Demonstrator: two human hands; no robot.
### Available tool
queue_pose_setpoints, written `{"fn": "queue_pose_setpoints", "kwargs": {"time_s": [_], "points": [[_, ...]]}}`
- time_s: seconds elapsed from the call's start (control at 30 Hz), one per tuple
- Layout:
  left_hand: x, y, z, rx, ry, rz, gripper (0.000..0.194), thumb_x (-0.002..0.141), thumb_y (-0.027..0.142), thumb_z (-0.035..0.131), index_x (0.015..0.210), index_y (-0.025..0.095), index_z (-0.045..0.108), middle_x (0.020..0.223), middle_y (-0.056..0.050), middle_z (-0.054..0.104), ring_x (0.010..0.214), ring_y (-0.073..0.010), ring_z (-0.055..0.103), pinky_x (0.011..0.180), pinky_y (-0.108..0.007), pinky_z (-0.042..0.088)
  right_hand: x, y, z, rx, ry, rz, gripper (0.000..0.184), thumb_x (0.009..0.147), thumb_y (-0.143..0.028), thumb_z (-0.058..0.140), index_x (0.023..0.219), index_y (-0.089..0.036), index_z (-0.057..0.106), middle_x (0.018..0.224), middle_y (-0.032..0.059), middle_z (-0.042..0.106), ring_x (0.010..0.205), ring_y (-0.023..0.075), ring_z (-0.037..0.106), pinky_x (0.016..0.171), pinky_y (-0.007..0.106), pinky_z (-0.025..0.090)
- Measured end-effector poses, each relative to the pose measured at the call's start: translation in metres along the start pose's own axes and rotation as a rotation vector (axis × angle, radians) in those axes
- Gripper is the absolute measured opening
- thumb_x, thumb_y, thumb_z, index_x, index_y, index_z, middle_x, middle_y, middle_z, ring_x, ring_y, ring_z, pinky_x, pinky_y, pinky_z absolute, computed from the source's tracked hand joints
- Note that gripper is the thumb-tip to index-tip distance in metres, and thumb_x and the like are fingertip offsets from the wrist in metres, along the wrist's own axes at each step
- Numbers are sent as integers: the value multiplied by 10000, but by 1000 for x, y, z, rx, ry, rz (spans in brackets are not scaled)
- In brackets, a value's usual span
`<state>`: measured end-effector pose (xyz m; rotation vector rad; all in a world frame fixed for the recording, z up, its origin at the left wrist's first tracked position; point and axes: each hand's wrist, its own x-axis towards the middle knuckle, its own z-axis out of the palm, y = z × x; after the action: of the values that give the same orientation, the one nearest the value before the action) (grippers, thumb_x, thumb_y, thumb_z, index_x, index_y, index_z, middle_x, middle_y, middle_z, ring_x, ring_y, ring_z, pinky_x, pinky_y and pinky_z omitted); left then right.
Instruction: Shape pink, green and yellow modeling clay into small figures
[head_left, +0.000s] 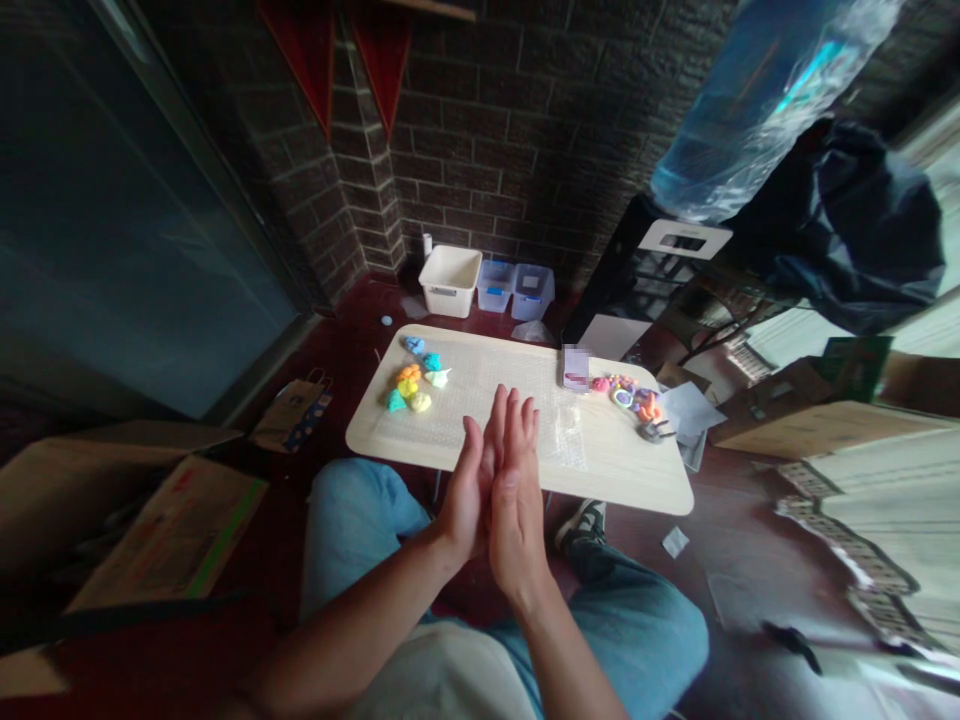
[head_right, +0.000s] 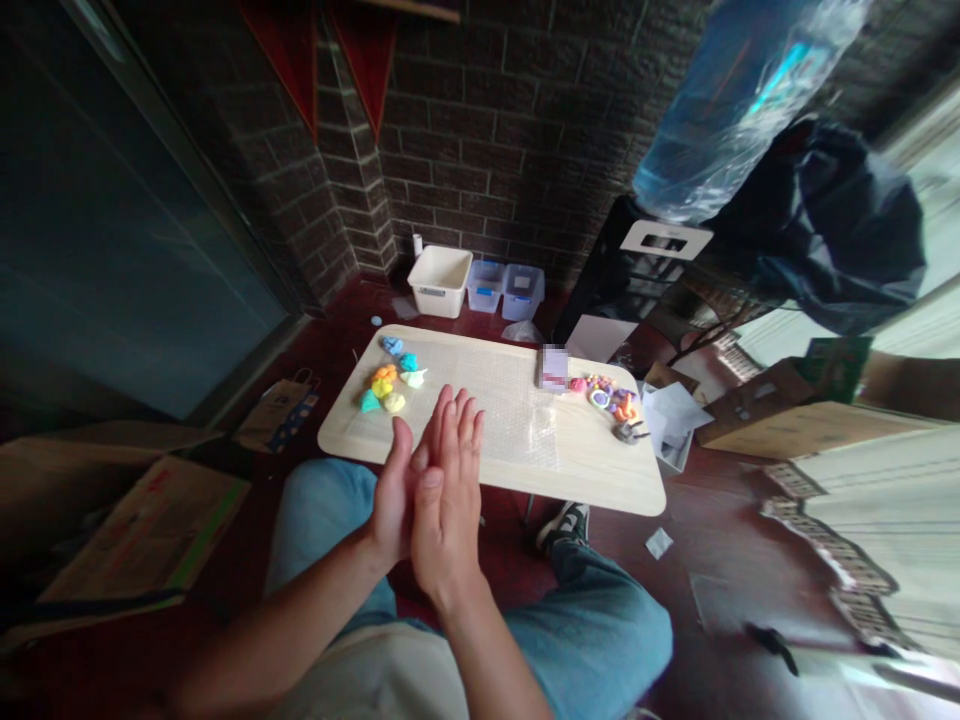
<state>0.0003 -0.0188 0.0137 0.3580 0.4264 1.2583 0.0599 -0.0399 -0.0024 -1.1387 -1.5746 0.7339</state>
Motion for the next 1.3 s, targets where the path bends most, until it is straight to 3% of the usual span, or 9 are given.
{"fn": "queue_pose_setpoints", "kwargs": {"time_s": [0.13, 0.27, 0.47, 0.57, 0.7, 0.87, 1.03, 1.13, 1.3], "points": [[-6, -10, 0, 243, -110, 74, 559, 899, 625, 421, 1377, 352, 518, 1545, 46, 381, 1502, -194, 73, 1223, -360, 98, -1, -5, -3, 71, 104, 89, 538, 1015, -493, 201, 1533, -370, 120, 1630, -62, 67, 1504, 243, 20, 1190, 608, 49], [-16, -14, 1, 381, -164, 119, 598, 859, 621, 491, 1371, 316, 539, 1542, 8, 390, 1504, -216, 36, 1225, -358, 81, 8, 2, -8, 225, 215, 238, 531, 1005, -518, 212, 1521, -395, 186, 1618, -80, 133, 1500, 214, 55, 1205, 574, 55], [-17, -11, 8, 555, -246, 257, 639, 832, 488, 637, 1417, 283, 481, 1570, -22, 328, 1497, -272, 82, 1224, -391, 26, 24, 27, -10, 383, 234, 365, 574, 999, -532, 136, 1521, -320, 245, 1601, -22, 236, 1483, 194, 176, 1192, 521, 214], [-3, -5, 6, 402, -255, 186, 638, 862, 312, 650, 1454, 299, 413, 1525, -45, 414, 1464, -246, 247, 1217, -399, 120, 33, 25, -13, 497, 302, 392, 588, 978, -555, 258, 1468, -257, 386, 1535, 64, 395, 1434, 235, 330, 1151, 523, 303], [14, 9, 0, 35, -145, 84, 515, 933, 216, 507, 1436, 286, 426, 1462, -45, 509, 1412, -188, 366, 1175, -355, 258, 43, 11, -15, 666, 238, 372, 540, 985, -524, 271, 1433, -268, 431, 1412, 98, 550, 1289, 260, 532, 1045, 539, 422], [14, 10, -1, -43, -64, 77, 398, 986, 422, 389, 1312, 288, 575, 1484, -22, 481, 1429, -208, 336, 1126, -356, 356, 39, 6, -8, 587, 207, 305, 530, 998, -507, 269, 1441, -263, 430, 1497, 70, 455, 1413, 235, 371, 1150, 522, 297], [6, 3, 0, 212, -24, 178, 508, 942, 564, 394, 1339, 296, 562, 1540, 8, 396, 1479, -199, 198, 1191, -321, 219, 24, -1, -9, 345, 156, 199, 456, 1012, -454, 324, 1447, -346, 409, 1575, -21, 320, 1482, 203, 192, 1212, 499, 150], [2, 3, 0, 332, -48, 126, 529, 935, 570, 392, 1331, 274, 579, 1490, -16, 471, 1475, -222, 217, 1210, -361, 174, 18, -8, -13, 255, 134, 133, 445, 1022, -426, 307, 1454, -360, 391, 1591, -40, 276, 1490, 202, 154, 1214, 512, 127], [-5, 1, 3, 539, -137, 183, 491, 939, 499, 448, 1339, 248, 583, 1409, -35, 563, 1465, -230, 248, 1222, -350, 159, 8, -18, -14, 145, 181, 105, 459, 1025, -410, 283, 1479, -371, 336, 1607, -56, 223, 1501, 224, 84, 1210, 554, 82]]}}
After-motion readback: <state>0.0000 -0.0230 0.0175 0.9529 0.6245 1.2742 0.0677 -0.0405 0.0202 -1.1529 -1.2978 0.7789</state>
